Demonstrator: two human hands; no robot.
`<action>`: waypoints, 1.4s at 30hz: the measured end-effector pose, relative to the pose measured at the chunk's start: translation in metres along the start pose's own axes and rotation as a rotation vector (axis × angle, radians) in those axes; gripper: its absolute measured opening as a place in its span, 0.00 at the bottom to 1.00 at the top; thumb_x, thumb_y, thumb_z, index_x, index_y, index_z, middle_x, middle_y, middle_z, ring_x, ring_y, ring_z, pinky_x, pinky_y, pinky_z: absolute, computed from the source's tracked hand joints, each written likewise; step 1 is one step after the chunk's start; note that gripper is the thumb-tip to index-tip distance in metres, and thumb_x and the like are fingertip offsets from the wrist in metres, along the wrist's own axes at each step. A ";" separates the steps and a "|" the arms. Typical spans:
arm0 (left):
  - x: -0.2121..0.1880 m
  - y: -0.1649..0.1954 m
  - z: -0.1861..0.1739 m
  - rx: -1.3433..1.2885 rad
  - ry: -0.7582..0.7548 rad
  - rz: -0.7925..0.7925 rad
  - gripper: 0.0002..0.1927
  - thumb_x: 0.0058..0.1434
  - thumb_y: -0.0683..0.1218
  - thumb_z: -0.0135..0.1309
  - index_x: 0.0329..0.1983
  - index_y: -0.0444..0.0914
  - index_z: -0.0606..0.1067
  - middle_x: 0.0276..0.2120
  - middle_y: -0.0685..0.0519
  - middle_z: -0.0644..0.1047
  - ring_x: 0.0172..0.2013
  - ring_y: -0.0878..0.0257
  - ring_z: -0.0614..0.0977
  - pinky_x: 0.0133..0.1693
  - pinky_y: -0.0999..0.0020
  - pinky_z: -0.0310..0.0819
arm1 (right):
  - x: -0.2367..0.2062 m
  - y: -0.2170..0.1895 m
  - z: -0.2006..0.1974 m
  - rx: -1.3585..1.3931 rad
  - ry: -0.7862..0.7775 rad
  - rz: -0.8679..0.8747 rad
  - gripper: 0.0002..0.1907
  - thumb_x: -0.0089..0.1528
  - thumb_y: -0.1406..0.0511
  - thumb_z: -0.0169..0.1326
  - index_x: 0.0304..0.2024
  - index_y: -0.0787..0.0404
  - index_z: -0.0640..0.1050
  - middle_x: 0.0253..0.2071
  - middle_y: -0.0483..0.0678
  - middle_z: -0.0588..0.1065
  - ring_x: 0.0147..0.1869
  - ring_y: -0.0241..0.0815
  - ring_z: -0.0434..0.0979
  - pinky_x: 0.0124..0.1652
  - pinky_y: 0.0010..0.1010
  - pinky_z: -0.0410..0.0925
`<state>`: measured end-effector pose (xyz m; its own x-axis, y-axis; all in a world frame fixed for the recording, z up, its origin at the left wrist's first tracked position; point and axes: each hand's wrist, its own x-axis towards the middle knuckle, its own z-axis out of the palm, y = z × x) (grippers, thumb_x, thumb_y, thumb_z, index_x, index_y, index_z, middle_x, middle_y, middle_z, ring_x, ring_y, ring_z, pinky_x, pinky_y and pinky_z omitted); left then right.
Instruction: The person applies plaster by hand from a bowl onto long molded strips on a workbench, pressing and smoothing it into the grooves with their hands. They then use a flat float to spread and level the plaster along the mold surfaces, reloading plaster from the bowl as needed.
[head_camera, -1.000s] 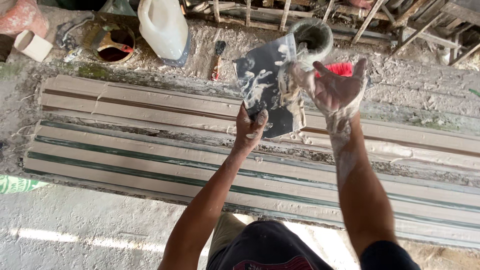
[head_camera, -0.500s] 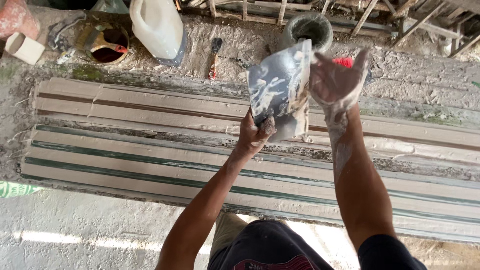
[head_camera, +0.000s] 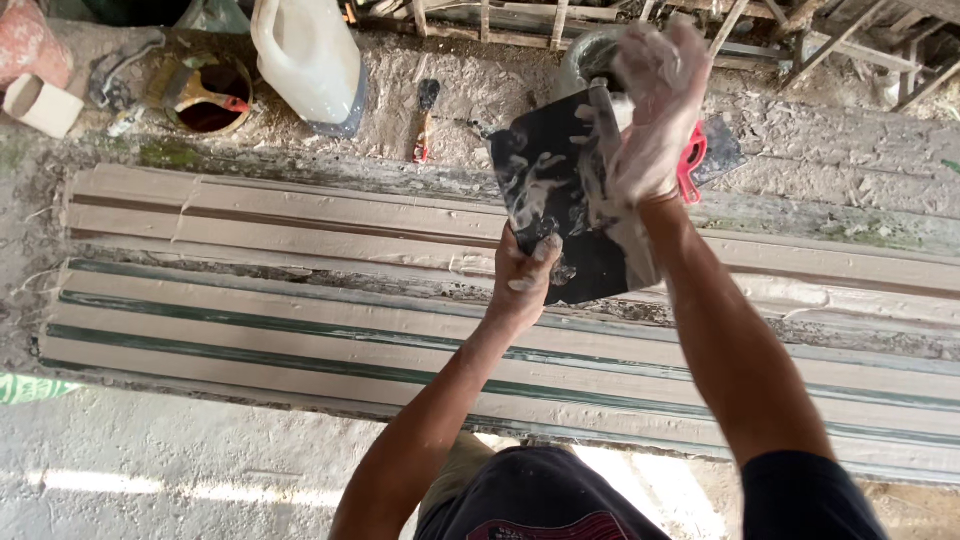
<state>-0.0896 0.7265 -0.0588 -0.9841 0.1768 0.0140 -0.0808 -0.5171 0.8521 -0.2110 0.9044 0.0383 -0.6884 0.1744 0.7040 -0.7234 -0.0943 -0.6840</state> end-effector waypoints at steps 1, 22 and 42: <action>0.001 0.006 0.001 -0.083 -0.001 -0.091 0.30 0.66 0.51 0.65 0.65 0.37 0.65 0.50 0.51 0.73 0.48 0.59 0.73 0.50 0.55 0.72 | 0.001 -0.001 0.003 -0.164 -0.114 -0.180 0.40 0.73 0.41 0.43 0.75 0.61 0.55 0.70 0.64 0.66 0.75 0.57 0.71 0.71 0.52 0.67; 0.021 -0.022 -0.088 0.638 -0.111 -0.049 0.26 0.71 0.42 0.56 0.70 0.41 0.64 0.44 0.53 0.81 0.42 0.61 0.83 0.44 0.71 0.82 | -0.139 -0.075 -0.063 -0.999 -0.408 0.059 0.44 0.74 0.62 0.57 0.82 0.56 0.45 0.77 0.60 0.55 0.79 0.55 0.59 0.72 0.50 0.62; -0.084 -0.183 -0.045 1.747 -0.965 0.352 0.37 0.66 0.42 0.49 0.77 0.48 0.54 0.75 0.42 0.53 0.74 0.44 0.54 0.72 0.45 0.45 | -0.373 -0.026 -0.098 -1.421 -0.713 0.793 0.33 0.67 0.67 0.42 0.74 0.73 0.54 0.76 0.75 0.48 0.79 0.78 0.43 0.70 0.68 0.45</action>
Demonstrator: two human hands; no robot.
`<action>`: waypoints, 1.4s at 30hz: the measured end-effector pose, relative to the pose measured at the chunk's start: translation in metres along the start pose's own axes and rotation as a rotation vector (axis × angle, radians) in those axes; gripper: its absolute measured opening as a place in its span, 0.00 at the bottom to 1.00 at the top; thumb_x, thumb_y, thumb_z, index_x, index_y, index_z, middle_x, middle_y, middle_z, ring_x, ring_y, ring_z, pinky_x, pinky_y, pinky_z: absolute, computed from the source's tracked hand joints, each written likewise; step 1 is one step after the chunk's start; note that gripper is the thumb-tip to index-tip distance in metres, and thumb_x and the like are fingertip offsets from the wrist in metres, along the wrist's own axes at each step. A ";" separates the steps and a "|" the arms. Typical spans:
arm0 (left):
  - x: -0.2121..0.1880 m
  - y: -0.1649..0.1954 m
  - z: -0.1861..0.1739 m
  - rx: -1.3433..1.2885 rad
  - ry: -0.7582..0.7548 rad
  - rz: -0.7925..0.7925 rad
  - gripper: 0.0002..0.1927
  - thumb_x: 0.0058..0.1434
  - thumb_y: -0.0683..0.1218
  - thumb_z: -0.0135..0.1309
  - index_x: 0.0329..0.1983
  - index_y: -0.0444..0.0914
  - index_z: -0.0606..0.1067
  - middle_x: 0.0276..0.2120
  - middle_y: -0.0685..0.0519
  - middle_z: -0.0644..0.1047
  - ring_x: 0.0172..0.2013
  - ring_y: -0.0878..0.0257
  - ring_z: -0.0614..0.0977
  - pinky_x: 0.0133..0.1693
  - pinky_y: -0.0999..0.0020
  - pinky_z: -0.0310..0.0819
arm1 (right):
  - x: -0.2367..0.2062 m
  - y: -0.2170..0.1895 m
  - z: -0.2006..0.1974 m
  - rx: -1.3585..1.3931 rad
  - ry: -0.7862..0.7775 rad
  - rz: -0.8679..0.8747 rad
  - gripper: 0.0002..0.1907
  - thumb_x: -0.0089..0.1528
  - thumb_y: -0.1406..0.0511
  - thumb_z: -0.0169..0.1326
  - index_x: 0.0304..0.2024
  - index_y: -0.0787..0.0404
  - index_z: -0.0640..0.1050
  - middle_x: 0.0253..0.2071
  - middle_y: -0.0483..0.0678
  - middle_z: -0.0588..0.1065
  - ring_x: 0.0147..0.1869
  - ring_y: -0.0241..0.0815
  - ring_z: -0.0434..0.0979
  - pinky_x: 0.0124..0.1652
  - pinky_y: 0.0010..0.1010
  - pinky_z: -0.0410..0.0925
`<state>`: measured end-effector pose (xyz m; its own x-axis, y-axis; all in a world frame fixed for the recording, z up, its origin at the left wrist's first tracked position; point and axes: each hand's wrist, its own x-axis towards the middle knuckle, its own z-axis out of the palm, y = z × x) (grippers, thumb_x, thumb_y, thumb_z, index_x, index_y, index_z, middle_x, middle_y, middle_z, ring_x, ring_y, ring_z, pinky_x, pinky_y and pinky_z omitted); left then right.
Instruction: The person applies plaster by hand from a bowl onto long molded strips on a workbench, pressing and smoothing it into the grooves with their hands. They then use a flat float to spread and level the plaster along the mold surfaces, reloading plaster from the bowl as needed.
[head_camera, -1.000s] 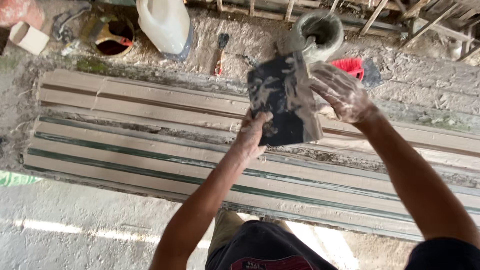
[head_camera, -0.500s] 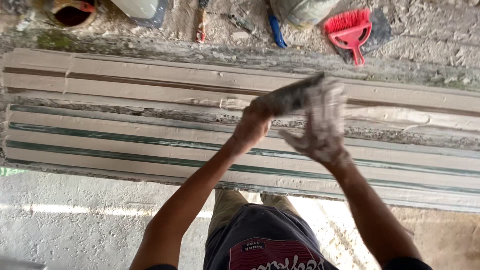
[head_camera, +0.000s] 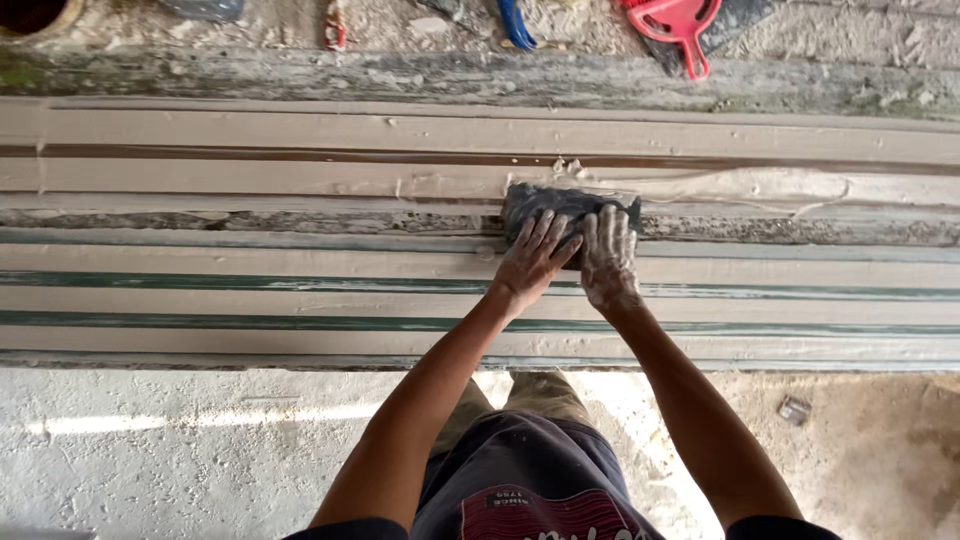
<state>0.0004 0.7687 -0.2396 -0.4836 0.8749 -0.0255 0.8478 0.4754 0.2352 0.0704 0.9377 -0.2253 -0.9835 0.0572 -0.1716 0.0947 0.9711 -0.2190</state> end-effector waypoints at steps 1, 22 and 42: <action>0.000 0.004 0.000 -0.087 -0.063 -0.045 0.37 0.65 0.41 0.49 0.77 0.48 0.53 0.75 0.40 0.52 0.74 0.41 0.53 0.72 0.43 0.42 | -0.002 0.001 0.001 -0.010 -0.058 0.011 0.35 0.66 0.66 0.42 0.73 0.73 0.53 0.76 0.74 0.47 0.78 0.78 0.44 0.70 0.68 0.46; -0.076 0.036 -0.090 -0.097 0.351 -0.130 0.30 0.64 0.51 0.56 0.69 0.45 0.66 0.64 0.44 0.71 0.65 0.47 0.72 0.68 0.35 0.58 | -0.051 0.000 -0.073 0.298 0.209 -0.290 0.12 0.71 0.62 0.50 0.55 0.52 0.78 0.51 0.55 0.81 0.40 0.40 0.81 0.34 0.34 0.74; -0.187 0.019 -0.166 0.033 0.279 -0.458 0.20 0.59 0.46 0.51 0.55 0.44 0.74 0.48 0.46 0.81 0.48 0.49 0.81 0.56 0.50 0.64 | -0.025 -0.097 -0.034 0.713 0.032 -1.004 0.14 0.74 0.68 0.55 0.60 0.66 0.72 0.61 0.58 0.78 0.61 0.44 0.80 0.52 0.28 0.77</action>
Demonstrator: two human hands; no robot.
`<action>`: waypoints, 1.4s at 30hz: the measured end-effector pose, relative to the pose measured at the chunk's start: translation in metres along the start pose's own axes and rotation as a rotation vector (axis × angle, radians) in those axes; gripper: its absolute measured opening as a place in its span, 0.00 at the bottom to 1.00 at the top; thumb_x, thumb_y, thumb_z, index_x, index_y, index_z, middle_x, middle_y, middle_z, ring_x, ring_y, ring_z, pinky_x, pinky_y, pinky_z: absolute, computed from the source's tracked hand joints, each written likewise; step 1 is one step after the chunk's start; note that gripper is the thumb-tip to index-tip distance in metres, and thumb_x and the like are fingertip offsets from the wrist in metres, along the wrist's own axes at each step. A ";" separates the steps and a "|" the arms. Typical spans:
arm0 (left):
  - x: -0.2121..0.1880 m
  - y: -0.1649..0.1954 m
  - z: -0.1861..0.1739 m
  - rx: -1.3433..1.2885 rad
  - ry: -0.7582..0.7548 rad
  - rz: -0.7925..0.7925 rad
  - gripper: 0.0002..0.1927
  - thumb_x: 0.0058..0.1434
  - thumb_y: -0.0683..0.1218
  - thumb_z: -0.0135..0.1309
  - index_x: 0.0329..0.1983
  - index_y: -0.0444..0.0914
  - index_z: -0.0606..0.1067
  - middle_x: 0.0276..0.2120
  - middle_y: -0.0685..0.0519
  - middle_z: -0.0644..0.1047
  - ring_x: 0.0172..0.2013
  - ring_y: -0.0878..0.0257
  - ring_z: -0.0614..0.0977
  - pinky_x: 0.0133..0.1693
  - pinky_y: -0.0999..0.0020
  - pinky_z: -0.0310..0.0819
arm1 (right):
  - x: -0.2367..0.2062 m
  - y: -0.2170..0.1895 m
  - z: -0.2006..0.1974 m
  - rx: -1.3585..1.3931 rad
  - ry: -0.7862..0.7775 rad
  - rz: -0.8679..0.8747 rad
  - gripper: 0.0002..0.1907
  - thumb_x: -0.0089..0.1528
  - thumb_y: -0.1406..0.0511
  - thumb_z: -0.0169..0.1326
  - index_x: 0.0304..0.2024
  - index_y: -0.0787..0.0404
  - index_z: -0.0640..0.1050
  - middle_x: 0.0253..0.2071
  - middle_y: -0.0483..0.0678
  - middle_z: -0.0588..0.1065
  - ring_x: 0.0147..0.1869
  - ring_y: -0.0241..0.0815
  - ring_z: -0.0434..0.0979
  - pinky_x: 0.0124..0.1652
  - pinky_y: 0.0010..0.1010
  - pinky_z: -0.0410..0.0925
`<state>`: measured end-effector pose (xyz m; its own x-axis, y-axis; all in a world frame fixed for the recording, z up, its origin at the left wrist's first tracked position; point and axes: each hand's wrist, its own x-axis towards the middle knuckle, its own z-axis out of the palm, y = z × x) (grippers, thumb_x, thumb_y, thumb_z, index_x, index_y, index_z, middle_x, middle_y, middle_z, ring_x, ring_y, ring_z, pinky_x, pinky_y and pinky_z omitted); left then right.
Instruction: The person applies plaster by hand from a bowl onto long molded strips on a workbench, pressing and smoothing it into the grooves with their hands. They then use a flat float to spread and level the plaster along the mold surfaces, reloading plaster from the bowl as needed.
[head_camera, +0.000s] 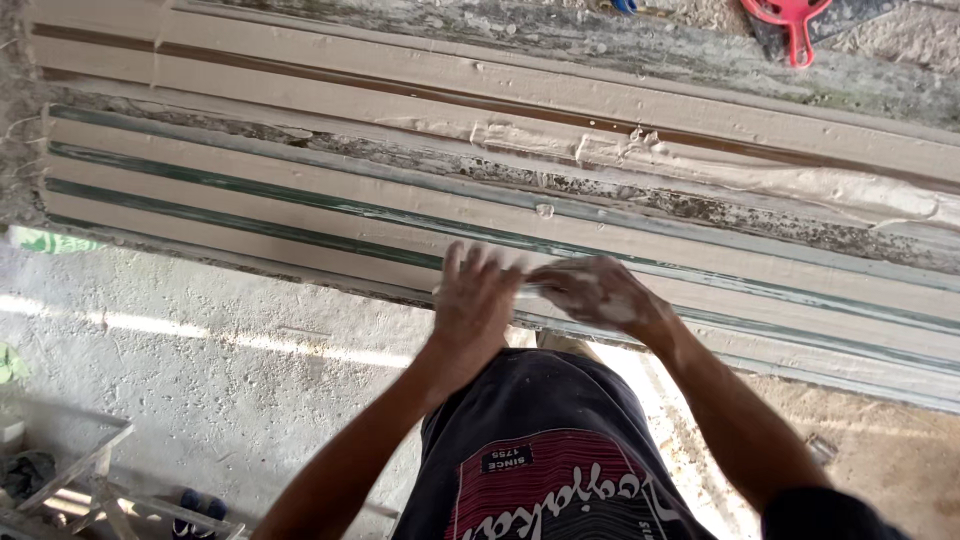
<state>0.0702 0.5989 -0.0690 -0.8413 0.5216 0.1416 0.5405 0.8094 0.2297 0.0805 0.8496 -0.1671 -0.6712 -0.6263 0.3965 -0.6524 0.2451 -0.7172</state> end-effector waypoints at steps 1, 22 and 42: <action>-0.006 -0.010 -0.009 -0.134 -0.243 -0.079 0.13 0.65 0.43 0.50 0.51 0.42 0.76 0.43 0.47 0.81 0.44 0.52 0.81 0.55 0.51 0.66 | 0.011 0.009 0.002 -0.240 0.023 -0.199 0.14 0.75 0.70 0.58 0.60 0.67 0.71 0.61 0.58 0.79 0.58 0.41 0.80 0.51 0.24 0.77; -0.143 -0.044 -0.099 -0.126 -0.107 -0.890 0.11 0.62 0.44 0.56 0.46 0.37 0.79 0.35 0.42 0.82 0.34 0.45 0.84 0.36 0.51 0.77 | 0.038 0.082 0.089 -0.759 -0.293 0.662 0.45 0.70 0.42 0.39 0.75 0.68 0.49 0.78 0.66 0.41 0.82 0.63 0.36 0.74 0.54 0.33; -0.132 -0.076 -0.048 -0.772 0.487 -0.732 0.08 0.75 0.43 0.46 0.49 0.33 0.69 0.30 0.48 0.74 0.28 0.67 0.74 0.29 0.67 0.72 | 0.033 0.034 -0.055 1.047 0.518 1.204 0.42 0.69 0.39 0.34 0.57 0.70 0.75 0.61 0.66 0.74 0.66 0.64 0.73 0.66 0.53 0.63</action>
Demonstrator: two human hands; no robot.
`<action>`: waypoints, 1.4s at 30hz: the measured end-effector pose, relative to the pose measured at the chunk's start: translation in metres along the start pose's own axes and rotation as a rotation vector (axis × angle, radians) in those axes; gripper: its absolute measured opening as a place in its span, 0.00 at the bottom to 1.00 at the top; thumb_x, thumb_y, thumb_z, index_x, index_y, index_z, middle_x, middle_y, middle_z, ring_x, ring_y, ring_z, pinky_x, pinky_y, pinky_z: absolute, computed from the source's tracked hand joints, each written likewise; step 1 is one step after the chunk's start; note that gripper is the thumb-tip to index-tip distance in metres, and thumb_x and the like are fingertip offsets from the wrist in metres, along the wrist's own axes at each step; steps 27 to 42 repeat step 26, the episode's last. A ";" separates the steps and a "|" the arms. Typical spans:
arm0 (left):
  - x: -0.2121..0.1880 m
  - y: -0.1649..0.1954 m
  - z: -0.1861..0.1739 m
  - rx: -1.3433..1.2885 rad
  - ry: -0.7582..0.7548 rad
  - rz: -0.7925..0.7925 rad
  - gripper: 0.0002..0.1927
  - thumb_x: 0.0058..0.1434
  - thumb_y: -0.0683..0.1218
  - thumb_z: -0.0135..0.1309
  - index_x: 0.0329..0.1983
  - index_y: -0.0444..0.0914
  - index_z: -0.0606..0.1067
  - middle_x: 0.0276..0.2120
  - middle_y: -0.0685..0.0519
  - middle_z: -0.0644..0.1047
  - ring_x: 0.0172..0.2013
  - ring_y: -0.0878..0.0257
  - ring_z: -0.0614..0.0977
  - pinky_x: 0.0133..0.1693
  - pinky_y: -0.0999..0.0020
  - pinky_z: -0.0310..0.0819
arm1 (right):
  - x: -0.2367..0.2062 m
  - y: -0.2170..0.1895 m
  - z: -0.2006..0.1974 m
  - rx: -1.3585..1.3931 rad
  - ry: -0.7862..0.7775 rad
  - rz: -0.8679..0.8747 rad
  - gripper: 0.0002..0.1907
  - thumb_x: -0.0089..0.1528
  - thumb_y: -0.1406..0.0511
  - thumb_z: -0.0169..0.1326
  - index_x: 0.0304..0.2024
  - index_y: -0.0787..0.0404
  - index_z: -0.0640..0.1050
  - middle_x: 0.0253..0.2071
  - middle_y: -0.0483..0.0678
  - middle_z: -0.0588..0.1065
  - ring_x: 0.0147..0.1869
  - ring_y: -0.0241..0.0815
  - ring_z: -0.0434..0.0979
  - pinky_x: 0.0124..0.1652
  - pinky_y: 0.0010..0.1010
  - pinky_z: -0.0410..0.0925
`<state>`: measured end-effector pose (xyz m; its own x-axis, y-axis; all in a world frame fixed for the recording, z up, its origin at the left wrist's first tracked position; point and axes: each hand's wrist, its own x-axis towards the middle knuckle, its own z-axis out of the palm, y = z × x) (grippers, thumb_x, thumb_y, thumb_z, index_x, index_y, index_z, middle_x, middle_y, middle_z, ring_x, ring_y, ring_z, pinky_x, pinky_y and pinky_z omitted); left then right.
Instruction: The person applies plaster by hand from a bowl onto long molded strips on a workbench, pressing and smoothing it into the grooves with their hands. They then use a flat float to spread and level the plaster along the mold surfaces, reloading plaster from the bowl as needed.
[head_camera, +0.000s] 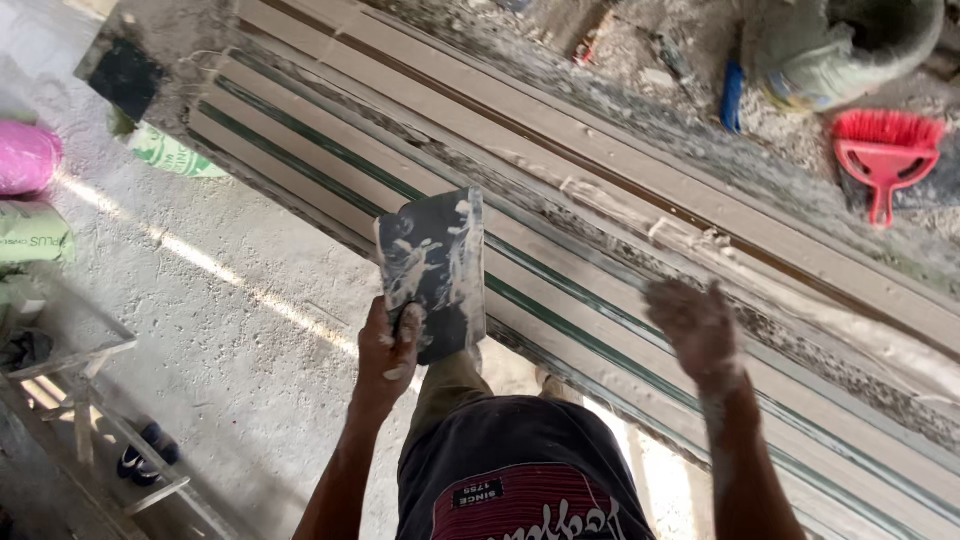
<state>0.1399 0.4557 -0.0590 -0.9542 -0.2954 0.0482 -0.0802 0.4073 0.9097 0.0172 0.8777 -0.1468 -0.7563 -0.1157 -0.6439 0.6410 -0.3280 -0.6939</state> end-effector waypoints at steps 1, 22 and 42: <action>0.005 -0.005 -0.003 0.043 0.015 -0.048 0.08 0.73 0.44 0.47 0.48 0.32 0.68 0.27 0.49 0.75 0.25 0.67 0.76 0.26 0.66 0.73 | 0.005 -0.003 0.036 0.045 -0.124 0.031 0.43 0.68 0.38 0.33 0.56 0.70 0.75 0.61 0.66 0.74 0.67 0.64 0.73 0.67 0.52 0.63; 0.260 -0.173 -0.231 -1.218 0.135 -0.094 0.14 0.77 0.42 0.52 0.61 0.34 0.65 0.52 0.52 0.73 0.51 0.63 0.75 0.54 0.69 0.74 | 0.155 -0.025 0.677 -0.455 -0.953 -0.853 0.46 0.74 0.38 0.28 0.81 0.62 0.44 0.85 0.55 0.40 0.90 0.49 0.33 0.83 0.41 0.30; 0.308 -0.120 -0.280 -1.539 0.099 -0.357 0.23 0.69 0.44 0.52 0.66 0.38 0.64 0.55 0.49 0.74 0.55 0.55 0.77 0.56 0.57 0.78 | 0.168 -0.040 0.738 -0.260 -0.963 -0.818 0.47 0.73 0.36 0.28 0.81 0.60 0.53 0.85 0.56 0.47 0.90 0.51 0.40 0.85 0.47 0.34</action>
